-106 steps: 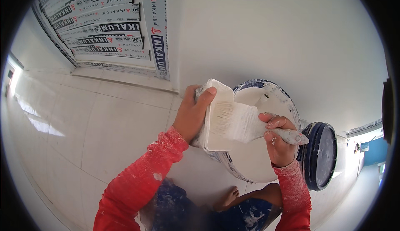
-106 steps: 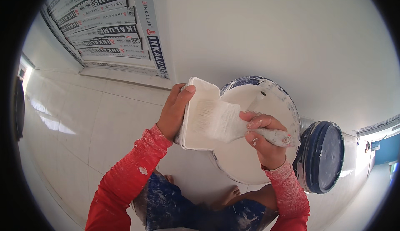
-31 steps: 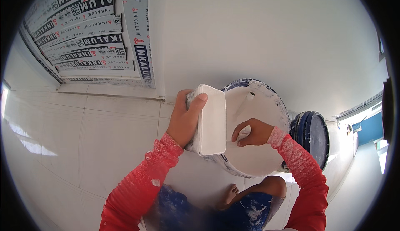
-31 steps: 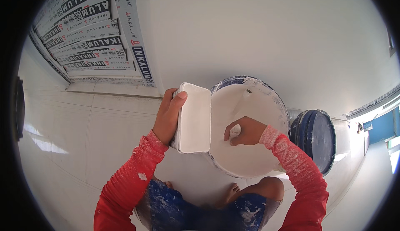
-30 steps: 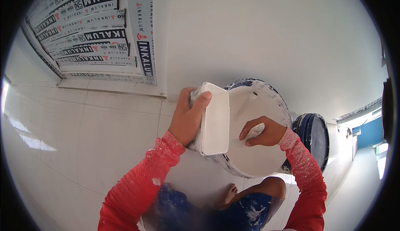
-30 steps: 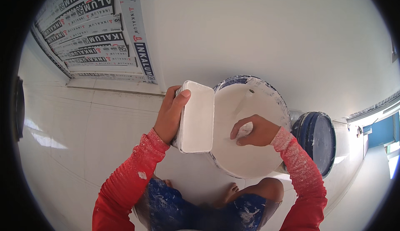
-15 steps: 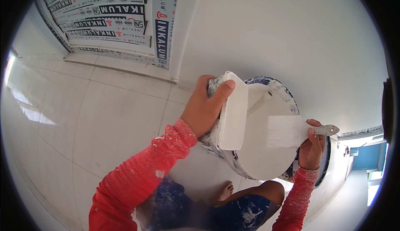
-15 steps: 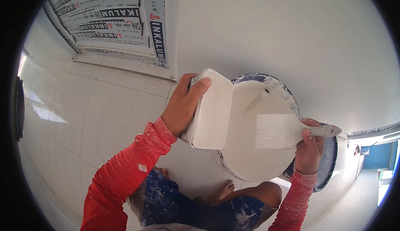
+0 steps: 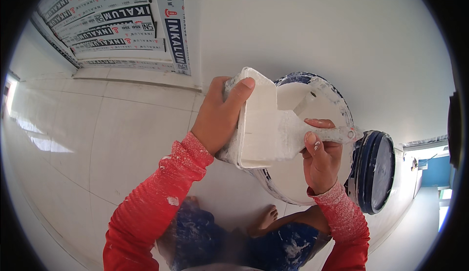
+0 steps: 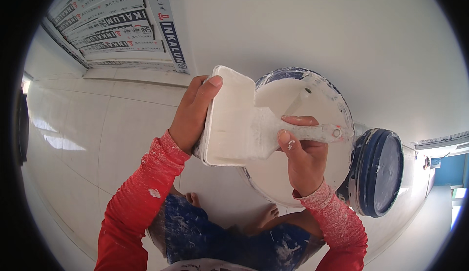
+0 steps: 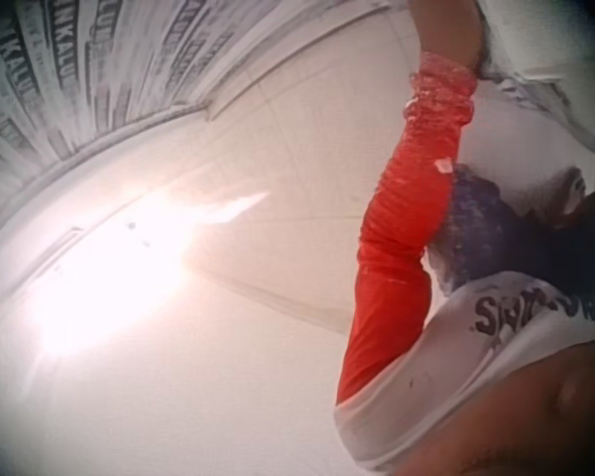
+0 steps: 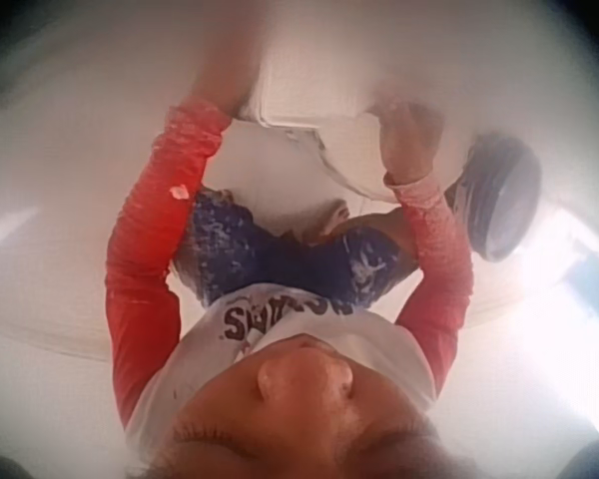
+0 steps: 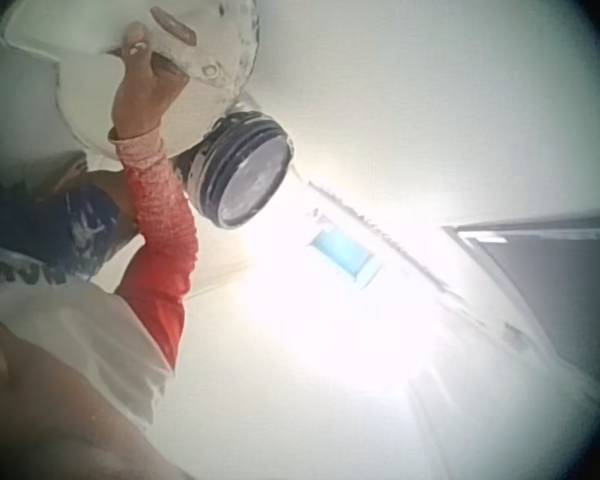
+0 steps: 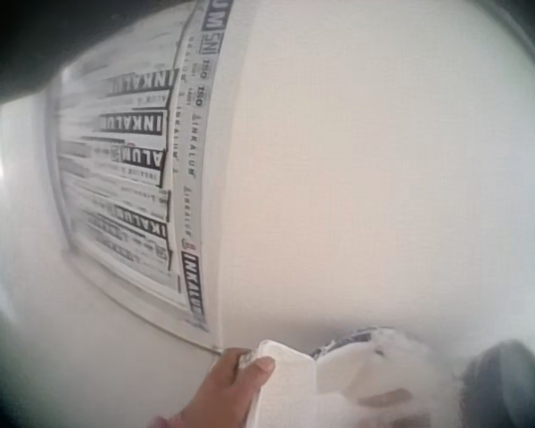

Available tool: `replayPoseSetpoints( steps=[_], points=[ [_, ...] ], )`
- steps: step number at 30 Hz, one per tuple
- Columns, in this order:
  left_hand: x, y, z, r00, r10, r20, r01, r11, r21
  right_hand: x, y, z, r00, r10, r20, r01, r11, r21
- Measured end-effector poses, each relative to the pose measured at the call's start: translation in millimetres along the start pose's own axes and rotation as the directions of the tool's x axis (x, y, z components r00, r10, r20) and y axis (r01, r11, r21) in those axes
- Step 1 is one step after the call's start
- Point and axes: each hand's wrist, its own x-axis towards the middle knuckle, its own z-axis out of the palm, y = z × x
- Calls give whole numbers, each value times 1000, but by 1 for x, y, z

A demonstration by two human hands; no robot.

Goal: The person moves two paint buckets and a paint tray on the floor, then uses a paintbrush to scoop white paint from a bucket and transfer it into the tray. The person repeatedly dips the brush and fills the tray with paint.

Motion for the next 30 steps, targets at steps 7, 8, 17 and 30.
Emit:
replayPoseSetpoints(
  steps=[7, 8, 17, 30],
  points=[
    [1, 0, -1, 1000, -14, 8, 14, 1000, -12, -4, -10, -12, 994, -16, -107, 18, 1000, 17],
    [1, 0, -1, 1000, -13, 3, 13, 1000, -28, -6, -11, -15, 994, -50, -98, 49, 999, -12],
    [2, -3, -2, 999, -21, -26, 21, 1000, -19, -19, -20, -63, 949, 0, -315, -16, 999, -47],
    [1, 1, -2, 1000, 8, -11, -8, 1000, 4, -4, -21, -42, 964, -253, -75, 260, 961, 97]
  ],
)
